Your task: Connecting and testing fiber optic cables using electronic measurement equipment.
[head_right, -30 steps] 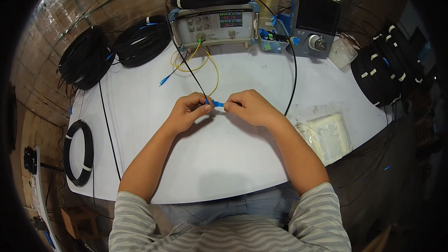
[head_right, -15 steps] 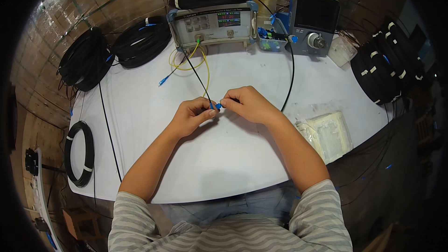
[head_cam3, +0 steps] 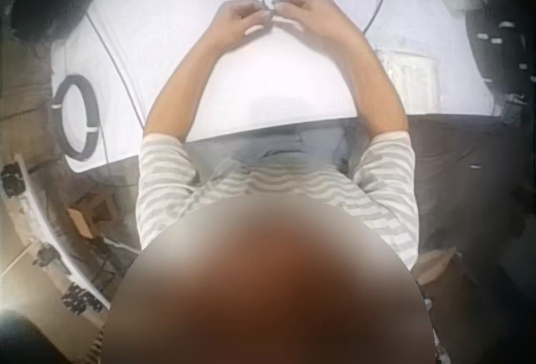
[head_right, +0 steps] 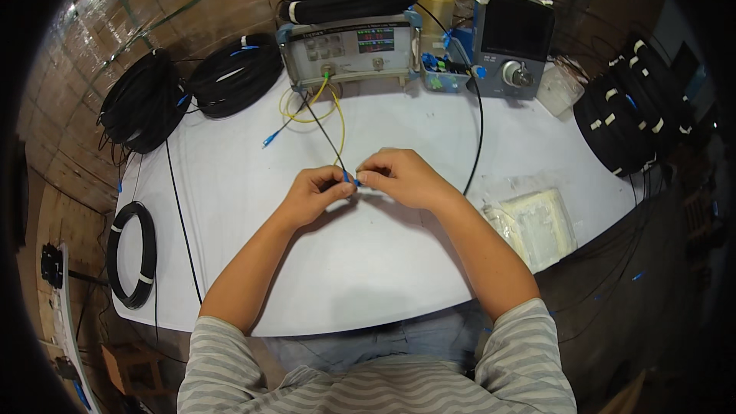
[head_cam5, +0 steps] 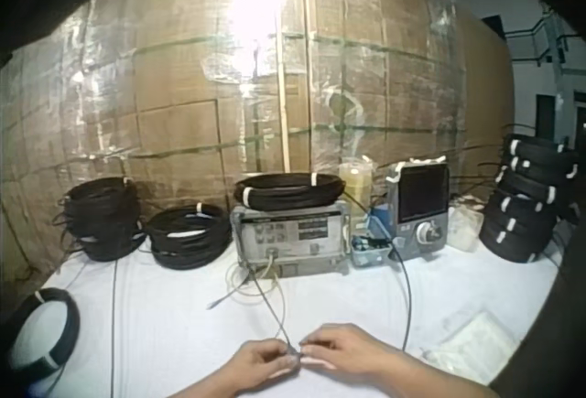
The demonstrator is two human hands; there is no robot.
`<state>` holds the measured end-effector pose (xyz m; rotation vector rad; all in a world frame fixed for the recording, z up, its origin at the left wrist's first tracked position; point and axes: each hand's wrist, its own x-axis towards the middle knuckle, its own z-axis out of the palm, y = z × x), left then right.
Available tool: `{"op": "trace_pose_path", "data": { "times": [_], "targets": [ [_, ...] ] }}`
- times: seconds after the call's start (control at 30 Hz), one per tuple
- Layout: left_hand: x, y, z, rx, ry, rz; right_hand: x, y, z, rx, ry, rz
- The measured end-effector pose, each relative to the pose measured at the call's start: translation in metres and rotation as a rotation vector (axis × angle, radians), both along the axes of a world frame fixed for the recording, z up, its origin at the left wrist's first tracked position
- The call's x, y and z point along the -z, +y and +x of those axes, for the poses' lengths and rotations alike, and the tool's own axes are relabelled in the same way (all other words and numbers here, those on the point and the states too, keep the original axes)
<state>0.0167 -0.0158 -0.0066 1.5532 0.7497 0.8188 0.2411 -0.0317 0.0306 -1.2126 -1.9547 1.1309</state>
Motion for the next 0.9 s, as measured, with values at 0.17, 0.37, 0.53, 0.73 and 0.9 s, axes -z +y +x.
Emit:
{"op": "trace_pose_path", "data": {
  "times": [0.17, 0.37, 0.53, 0.73, 0.9],
  "targets": [
    [0.006, 0.001, 0.002, 0.009, -0.01, 0.127, -0.019, 0.004, -0.018, -0.02, 0.065, 0.215],
    [-0.004, -0.001, 0.004, -0.092, 0.155, 0.099, -0.052, 0.034, -0.005, 0.152, 0.081, 0.233],
    [-0.005, 0.0, 0.01, -0.223, 0.235, 0.371, -0.047, 0.074, 0.015, 0.389, -0.166, 0.452],
    [-0.006, 0.006, 0.013, -0.249, 0.327, 0.67, -0.005, 0.117, 0.02, 0.514, -0.056, 0.843],
    [-0.005, 0.009, 0.01, -0.26, 0.398, 0.669, 0.014, 0.123, 0.013, 0.468, -0.013, 0.887]
  ]
}}
